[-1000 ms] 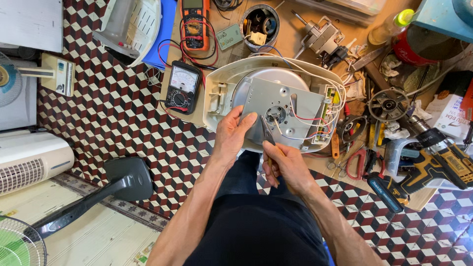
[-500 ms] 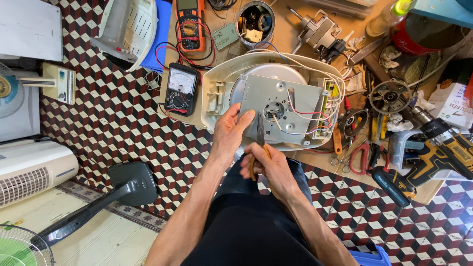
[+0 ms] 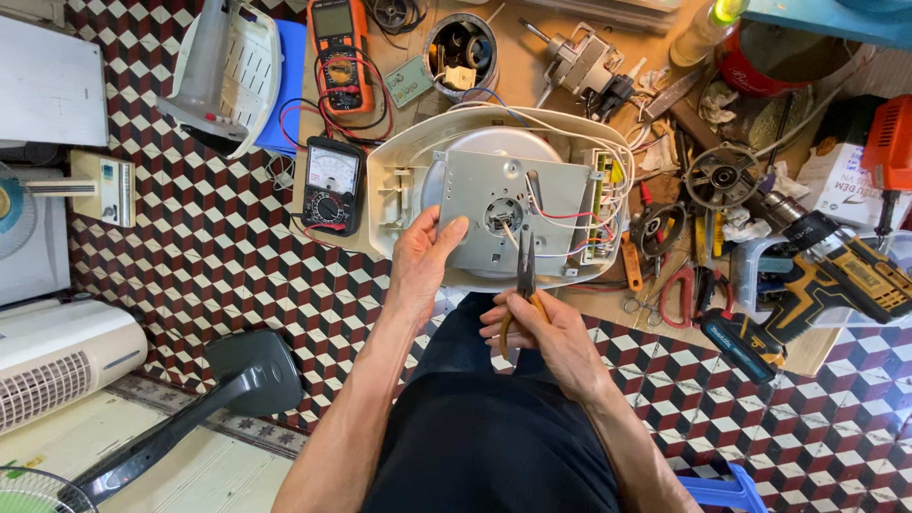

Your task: The person disassembles a ceiling fan motor housing using a power drill and pliers. They remove screws, detach a metal plate, and manipulate internal wiring and components on a cluttered workbench.

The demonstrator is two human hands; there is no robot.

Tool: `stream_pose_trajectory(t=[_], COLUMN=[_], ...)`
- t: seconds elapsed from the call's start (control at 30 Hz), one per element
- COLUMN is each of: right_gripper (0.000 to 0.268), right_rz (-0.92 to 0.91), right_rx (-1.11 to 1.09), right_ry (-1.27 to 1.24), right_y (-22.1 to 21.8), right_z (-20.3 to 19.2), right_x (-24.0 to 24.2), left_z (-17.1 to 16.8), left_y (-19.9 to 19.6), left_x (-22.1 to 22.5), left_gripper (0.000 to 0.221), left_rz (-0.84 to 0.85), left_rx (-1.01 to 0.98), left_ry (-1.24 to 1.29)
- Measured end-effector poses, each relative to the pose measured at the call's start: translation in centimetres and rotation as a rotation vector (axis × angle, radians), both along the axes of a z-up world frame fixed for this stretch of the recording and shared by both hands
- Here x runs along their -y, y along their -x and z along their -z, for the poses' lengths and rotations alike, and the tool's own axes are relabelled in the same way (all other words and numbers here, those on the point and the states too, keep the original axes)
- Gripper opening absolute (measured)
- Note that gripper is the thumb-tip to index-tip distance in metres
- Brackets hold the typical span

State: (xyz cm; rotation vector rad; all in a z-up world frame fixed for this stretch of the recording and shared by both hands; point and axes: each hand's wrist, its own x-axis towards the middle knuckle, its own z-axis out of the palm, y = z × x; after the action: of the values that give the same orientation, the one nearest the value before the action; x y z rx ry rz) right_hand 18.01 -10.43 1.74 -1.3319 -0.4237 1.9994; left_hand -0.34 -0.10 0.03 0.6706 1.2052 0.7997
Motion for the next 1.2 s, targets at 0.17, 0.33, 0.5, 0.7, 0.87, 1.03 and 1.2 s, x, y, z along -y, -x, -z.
stream_pose_trajectory(t=[0.17,0.33,0.5,0.7,0.87,1.03,1.2], right_gripper=[0.046,0.045,0.042,0.04,0.038,0.042,0.043], right_rz=[-0.04,-0.12,-0.052,0.022,0.053,0.13,0.179], right_rx=[0.042,-0.074,-0.138,-0.19,-0.162,-0.189,-0.219], right_ry=[0.028,0.043,0.072,0.081,0.037,0.098,0.117], right_y=[-1.0,1.5,2.6,2.8,3.4,4.3,5.0], right_z=[-0.2,0.4,1.1,1.3,1.5,1.5,1.5], right_x=[-1.1,-2.4,-3.2,-2.5,-2.2,-2.1,-1.8], left_z=[0.1,-0.2,-0.3,0.2,0.1,-0.2,-0.5], left_y=[-0.1,-0.1,-0.1,-0.1,-0.1,-0.6,-0.7], left_x=[-0.1,0.0,0.0,-0.1,-0.1,0.1,0.2], left_gripper=[0.035,0.034,0.035,0.035,0.036,0.037,0.038], left_rz=[-0.016,-0.021,-0.015,-0.02,-0.023,-0.055,-0.062], left_rx=[0.013,0.022,-0.029,-0.009,0.0,0.011,0.003], left_ry=[0.009,0.015,0.011,0.002,-0.007,-0.019,-0.017])
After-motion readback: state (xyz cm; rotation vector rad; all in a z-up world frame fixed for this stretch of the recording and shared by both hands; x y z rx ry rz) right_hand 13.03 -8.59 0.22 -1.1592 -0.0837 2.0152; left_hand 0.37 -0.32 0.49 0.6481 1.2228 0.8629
